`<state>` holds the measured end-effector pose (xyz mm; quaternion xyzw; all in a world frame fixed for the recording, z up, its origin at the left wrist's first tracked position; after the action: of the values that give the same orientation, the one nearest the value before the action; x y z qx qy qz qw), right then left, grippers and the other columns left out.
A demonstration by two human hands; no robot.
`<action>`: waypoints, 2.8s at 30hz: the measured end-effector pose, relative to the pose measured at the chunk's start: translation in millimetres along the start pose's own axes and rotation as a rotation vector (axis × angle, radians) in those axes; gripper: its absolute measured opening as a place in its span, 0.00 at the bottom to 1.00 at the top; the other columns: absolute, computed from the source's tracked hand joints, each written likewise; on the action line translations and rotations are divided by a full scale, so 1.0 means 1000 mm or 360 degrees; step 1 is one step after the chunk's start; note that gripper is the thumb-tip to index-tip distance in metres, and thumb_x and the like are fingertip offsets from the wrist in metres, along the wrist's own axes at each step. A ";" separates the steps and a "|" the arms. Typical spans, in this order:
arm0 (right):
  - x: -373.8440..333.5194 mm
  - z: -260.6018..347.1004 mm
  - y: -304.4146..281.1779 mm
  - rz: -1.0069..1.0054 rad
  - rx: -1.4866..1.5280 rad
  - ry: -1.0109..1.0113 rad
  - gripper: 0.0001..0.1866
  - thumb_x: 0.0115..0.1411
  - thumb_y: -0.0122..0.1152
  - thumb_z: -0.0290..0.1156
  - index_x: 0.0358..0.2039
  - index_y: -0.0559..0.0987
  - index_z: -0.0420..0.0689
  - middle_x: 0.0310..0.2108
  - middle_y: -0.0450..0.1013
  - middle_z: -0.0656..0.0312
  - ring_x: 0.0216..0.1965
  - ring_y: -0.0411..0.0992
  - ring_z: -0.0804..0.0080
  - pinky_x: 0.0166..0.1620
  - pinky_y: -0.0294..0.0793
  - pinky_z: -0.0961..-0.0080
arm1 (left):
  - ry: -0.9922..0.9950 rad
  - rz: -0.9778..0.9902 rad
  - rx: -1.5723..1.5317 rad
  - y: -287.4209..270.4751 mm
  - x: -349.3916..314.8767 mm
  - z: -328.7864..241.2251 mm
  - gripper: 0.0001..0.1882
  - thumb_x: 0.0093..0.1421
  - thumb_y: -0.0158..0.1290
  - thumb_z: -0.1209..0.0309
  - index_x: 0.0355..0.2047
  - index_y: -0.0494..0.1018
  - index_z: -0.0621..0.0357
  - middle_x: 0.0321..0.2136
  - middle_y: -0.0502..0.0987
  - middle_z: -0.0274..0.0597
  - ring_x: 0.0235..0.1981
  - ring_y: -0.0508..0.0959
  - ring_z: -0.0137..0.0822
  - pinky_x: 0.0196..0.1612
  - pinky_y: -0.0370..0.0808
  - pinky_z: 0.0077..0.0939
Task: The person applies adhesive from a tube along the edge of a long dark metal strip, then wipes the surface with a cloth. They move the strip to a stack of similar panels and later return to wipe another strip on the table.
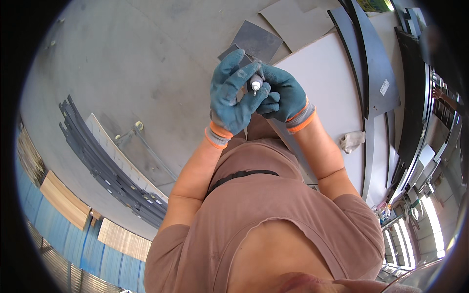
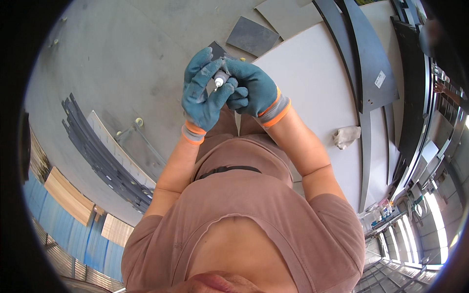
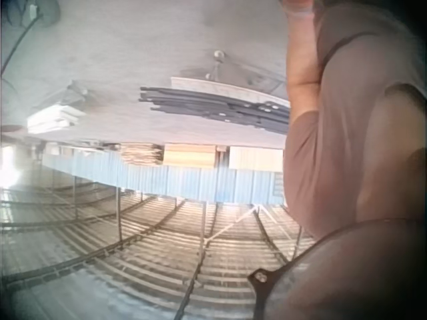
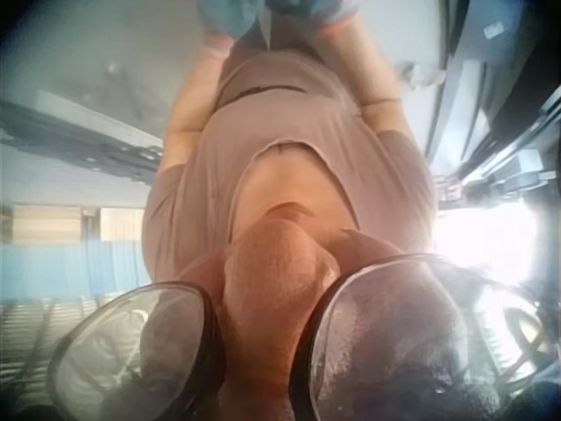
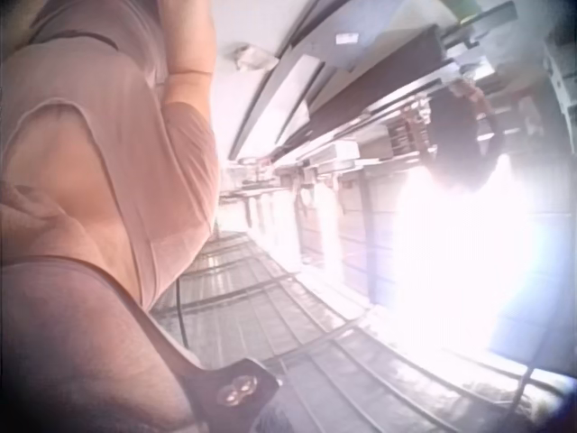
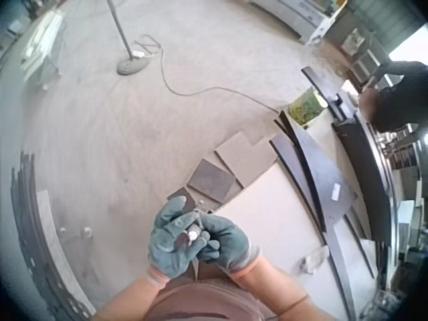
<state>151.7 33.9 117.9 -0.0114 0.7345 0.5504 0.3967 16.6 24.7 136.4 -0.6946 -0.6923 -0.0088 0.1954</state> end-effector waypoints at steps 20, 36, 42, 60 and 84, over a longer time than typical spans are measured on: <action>-0.018 0.026 0.032 -0.0212 -0.3226 -0.1438 0.21 0.49 0.71 0.24 0.46 0.83 0.45 0.32 0.78 0.55 0.32 0.77 0.58 0.37 0.78 0.67 | -0.0120 -0.0169 0.0107 0.004 -0.019 0.005 0.14 0.52 0.70 0.81 0.39 0.81 0.60 0.47 0.78 0.45 0.50 0.79 0.41 0.51 0.78 0.34; 0.031 0.087 -0.027 -0.0420 -0.2076 -0.0869 0.12 0.65 0.66 0.31 0.46 0.82 0.39 0.34 0.79 0.65 0.33 0.75 0.80 0.38 0.77 0.80 | -0.1175 -0.0498 0.0070 0.008 -0.063 0.105 0.29 0.60 0.67 0.68 0.57 0.69 0.69 0.51 0.77 0.50 0.48 0.77 0.40 0.51 0.77 0.34; 0.047 0.086 -0.007 -0.0385 -0.2433 -0.0901 0.11 0.66 0.66 0.31 0.44 0.81 0.38 0.34 0.80 0.64 0.34 0.76 0.79 0.40 0.78 0.78 | -0.1394 -0.0450 -0.0726 0.028 -0.062 0.116 0.23 0.65 0.63 0.70 0.55 0.71 0.68 0.44 0.80 0.41 0.38 0.78 0.28 0.44 0.78 0.24; 0.075 0.102 -0.025 -0.0447 -0.2459 -0.0970 0.13 0.66 0.65 0.36 0.41 0.84 0.39 0.33 0.83 0.60 0.35 0.81 0.75 0.42 0.82 0.75 | -0.1504 -0.0329 -0.0619 0.028 -0.065 0.123 0.13 0.66 0.60 0.70 0.44 0.79 0.68 0.29 0.81 0.35 0.25 0.74 0.23 0.31 0.74 0.21; 0.088 0.097 -0.019 -0.0229 -0.2859 -0.1015 0.11 0.65 0.67 0.36 0.44 0.84 0.44 0.34 0.84 0.60 0.34 0.81 0.72 0.41 0.81 0.73 | -0.1534 -0.0277 -0.0654 0.030 -0.071 0.128 0.12 0.68 0.59 0.68 0.46 0.77 0.65 0.33 0.78 0.31 0.32 0.72 0.22 0.38 0.73 0.20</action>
<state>155.5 143.1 41.9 -0.2062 -0.1075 0.8601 0.4541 9.9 -5.5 -10.0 -0.5839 -0.7426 0.1599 -0.2864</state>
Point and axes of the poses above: each hand's wrist, its own x-axis towards the middle knuckle, its own y-axis out of the palm, z = x × y, the point moved 4 cm from there along x, towards the middle knuckle
